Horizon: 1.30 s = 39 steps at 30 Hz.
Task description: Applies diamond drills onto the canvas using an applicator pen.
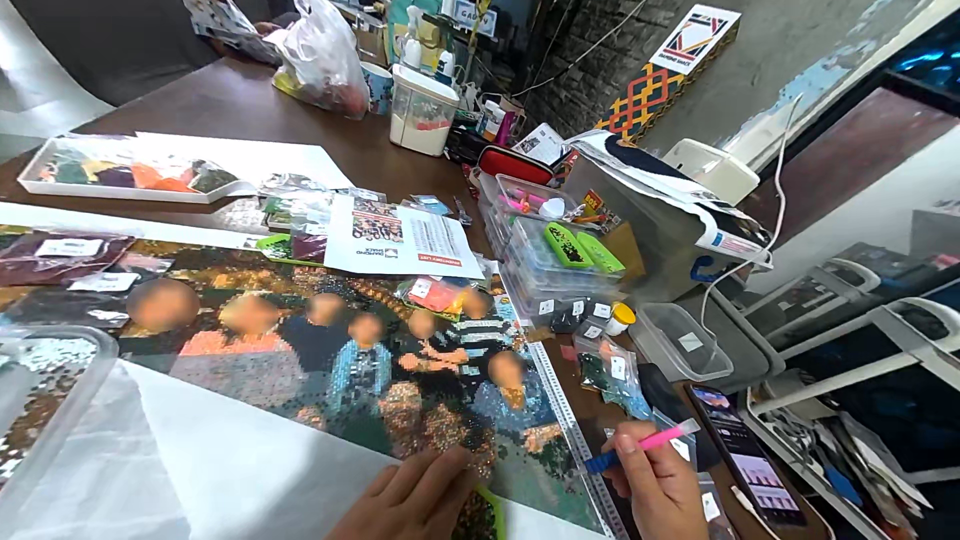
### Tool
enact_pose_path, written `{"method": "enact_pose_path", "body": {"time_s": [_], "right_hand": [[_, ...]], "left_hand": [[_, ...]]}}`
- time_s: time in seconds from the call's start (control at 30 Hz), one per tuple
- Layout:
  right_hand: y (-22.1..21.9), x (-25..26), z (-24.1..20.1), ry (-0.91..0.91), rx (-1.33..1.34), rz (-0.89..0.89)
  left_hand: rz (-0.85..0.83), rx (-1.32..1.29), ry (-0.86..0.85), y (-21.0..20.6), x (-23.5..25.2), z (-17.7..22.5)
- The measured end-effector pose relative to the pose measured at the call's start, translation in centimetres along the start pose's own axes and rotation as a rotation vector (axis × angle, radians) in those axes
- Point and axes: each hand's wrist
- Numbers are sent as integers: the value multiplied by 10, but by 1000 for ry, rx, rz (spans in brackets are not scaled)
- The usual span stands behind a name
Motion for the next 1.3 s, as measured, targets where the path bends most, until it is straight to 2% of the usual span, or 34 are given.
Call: {"method": "enact_pose_path", "body": {"time_s": [0.57, 1.3], "right_hand": [[-4, -2, -1, 53, -12, -91], [-6, -3, -1, 96, -66, -110]], "left_hand": [[-4, -4, -1, 0, -1, -1], [12, 2, -12, -1, -1, -2]]}}
Point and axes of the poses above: each hand's wrist, its own x-axis towards the middle knuckle, its own y-axis out of the back of the hand, z = x × y, and after that the axes turned 15 degrees about z, right-handed
